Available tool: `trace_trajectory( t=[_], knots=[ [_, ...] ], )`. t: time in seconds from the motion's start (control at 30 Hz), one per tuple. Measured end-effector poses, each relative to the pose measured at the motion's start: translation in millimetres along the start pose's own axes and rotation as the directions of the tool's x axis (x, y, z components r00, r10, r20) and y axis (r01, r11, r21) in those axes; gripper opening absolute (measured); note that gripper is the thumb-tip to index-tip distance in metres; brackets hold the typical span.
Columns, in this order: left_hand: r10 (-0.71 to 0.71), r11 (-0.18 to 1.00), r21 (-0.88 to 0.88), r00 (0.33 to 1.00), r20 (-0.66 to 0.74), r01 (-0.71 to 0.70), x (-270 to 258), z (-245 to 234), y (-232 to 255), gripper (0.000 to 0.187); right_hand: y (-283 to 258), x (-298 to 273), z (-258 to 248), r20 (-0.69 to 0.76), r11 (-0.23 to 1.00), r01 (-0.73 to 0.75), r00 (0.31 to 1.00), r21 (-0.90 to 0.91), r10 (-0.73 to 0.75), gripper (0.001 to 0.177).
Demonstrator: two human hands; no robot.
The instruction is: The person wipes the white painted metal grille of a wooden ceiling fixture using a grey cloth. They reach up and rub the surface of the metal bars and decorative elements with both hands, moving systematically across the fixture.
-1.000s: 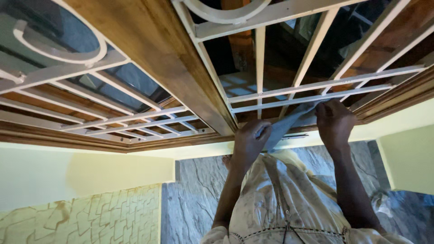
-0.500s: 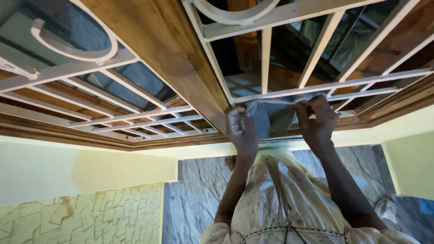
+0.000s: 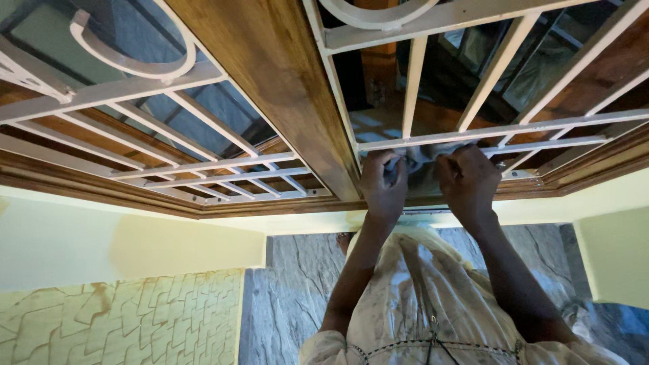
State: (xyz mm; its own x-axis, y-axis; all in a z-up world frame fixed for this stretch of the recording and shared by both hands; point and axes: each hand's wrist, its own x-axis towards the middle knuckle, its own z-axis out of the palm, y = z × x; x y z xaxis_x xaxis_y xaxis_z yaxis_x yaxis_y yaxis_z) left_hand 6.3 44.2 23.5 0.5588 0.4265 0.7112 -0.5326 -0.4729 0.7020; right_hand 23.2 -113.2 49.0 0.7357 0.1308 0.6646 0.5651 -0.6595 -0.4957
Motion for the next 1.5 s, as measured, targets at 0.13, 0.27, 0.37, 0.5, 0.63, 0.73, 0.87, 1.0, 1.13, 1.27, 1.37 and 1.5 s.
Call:
trace_trajectory(
  t=[0.13, 0.27, 0.37, 0.5, 0.63, 0.73, 0.87, 1.0, 1.13, 1.27, 1.37, 1.5],
  knots=[
    [-0.103, 0.994, -0.042, 0.995, 0.01, 0.103, -4, -5, 8, 0.019, -19, 7, -12, 0.027, 0.962, -0.064, 0.998, 0.267, 0.059, 0.015],
    [0.074, 0.997, -0.004, 0.987, -0.144, -0.076, 3, -18, 27, 0.021, -36, 15, -30, -0.195, 0.96, 0.139, 0.976, 0.242, -0.092, 0.016],
    [0.083, 0.989, 0.13, 0.995, -0.055, -0.075, 23, -20, 26, 0.026, -32, 26, -27, -0.207, 0.97, 0.175, 0.969, 0.169, -0.139, 0.015],
    [0.241, 0.942, 0.229, 0.969, 0.049, -0.245, 45, -14, 41, 0.038, -33, 27, -15, -0.183, 0.974, 0.171, 0.973, 0.145, -0.144, 0.015],
    [0.155, 0.981, 0.111, 0.988, 0.026, -0.157, 64, -7, 53, 0.036, -27, 32, -16, -0.26, 0.961, 0.214, 0.951, 0.174, -0.164, 0.013],
    [0.161, 0.986, -0.047, 0.987, -0.027, -0.162, 83, -5, 63, 0.04, -34, 45, -28, -0.367, 0.986, 0.164, 0.92, 0.039, -0.138, 0.016],
    [0.148, 0.985, -0.066, 0.973, -0.176, -0.162, 100, 18, 69, 0.042, -52, 86, -38, -0.45, 0.974, 0.217, 0.878, 0.067, -0.164, 0.018],
    [-0.05, 0.956, -0.292, 0.982, -0.183, -0.006, 97, 40, 50, 0.045, -60, 83, -38, -0.478, 0.983, 0.184, 0.862, -0.015, -0.168, 0.014],
    [-0.143, 0.884, -0.461, 0.985, -0.097, 0.083, 90, 48, 32, 0.039, -50, 70, -34, -0.443, 0.984, 0.175, 0.886, 0.043, -0.138, 0.017],
    [-0.116, 0.937, -0.342, 0.986, -0.123, 0.068, 88, 47, 24, 0.035, -43, 63, -30, -0.431, 0.994, 0.104, 0.898, 0.013, -0.089, 0.017],
    [-0.1, 0.973, -0.222, 0.985, -0.143, 0.066, 82, 45, 25, 0.033, -40, 56, -29, -0.392, 0.994, 0.093, 0.918, 0.059, -0.063, 0.015],
    [-0.225, 0.928, -0.319, 0.972, -0.065, 0.193, 65, 42, 33, 0.033, -43, 48, -41, -0.262, 0.996, 0.056, 0.964, 0.066, -0.037, 0.015]
  ],
)
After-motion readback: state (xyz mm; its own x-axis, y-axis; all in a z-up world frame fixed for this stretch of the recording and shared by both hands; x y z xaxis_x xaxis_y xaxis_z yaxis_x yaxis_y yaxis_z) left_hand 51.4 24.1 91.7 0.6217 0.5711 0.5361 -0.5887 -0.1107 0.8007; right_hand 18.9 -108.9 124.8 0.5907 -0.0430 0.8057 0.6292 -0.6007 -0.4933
